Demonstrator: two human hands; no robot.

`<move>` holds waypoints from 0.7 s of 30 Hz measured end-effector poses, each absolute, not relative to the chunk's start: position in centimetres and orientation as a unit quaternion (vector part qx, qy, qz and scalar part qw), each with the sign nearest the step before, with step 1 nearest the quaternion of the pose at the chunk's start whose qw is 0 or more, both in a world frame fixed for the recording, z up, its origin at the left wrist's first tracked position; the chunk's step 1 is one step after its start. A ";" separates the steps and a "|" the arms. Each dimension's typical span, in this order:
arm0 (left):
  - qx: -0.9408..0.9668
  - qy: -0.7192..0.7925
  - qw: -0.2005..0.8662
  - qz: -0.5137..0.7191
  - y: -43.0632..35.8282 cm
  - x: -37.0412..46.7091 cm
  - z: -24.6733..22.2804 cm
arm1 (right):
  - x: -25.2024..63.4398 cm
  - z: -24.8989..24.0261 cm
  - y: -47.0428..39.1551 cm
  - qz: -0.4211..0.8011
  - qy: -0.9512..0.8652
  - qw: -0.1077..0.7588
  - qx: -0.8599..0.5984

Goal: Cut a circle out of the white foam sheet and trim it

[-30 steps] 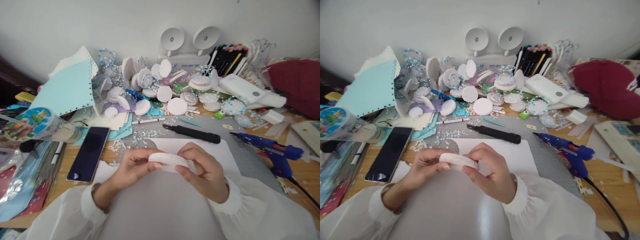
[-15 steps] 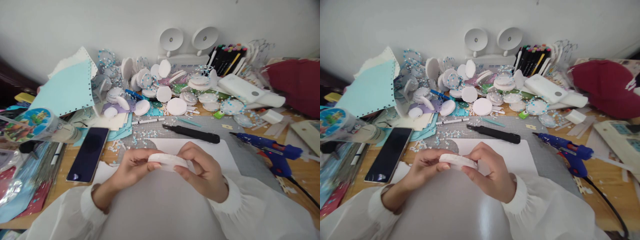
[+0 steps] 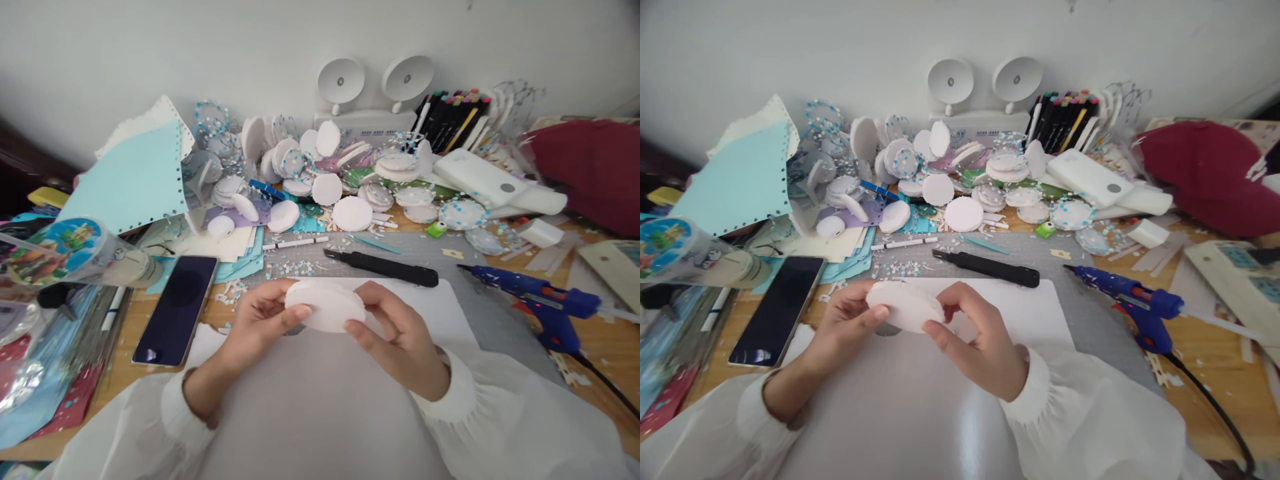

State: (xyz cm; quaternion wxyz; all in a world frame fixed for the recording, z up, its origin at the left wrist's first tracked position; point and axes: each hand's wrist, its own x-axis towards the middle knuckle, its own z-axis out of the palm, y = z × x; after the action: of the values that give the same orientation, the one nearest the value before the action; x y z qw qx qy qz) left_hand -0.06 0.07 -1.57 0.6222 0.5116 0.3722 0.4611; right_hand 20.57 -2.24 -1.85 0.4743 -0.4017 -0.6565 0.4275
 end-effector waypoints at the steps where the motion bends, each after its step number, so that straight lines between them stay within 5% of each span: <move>1: 0.520 0.370 0.622 0.453 0.0 0.1 -1.5 | 20.6 -1.8 -2.2 0.413 -0.655 0.488 -0.403; 8: 0.701 0.367 0.542 0.283 -0.4 0.5 -1.1 | 20.7 -1.2 -2.0 0.332 -0.707 0.501 -0.373; 21: 0.737 0.316 0.509 0.314 -0.3 -0.2 -0.9 | 20.5 -0.2 -2.3 0.342 -0.727 0.500 -0.323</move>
State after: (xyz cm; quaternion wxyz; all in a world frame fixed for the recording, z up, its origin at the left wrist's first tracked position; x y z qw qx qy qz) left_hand -0.17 -0.33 -0.93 0.5090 0.7366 0.3161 0.3138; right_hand 20.51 -2.27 -0.22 0.5004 -0.3226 -0.7271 0.3419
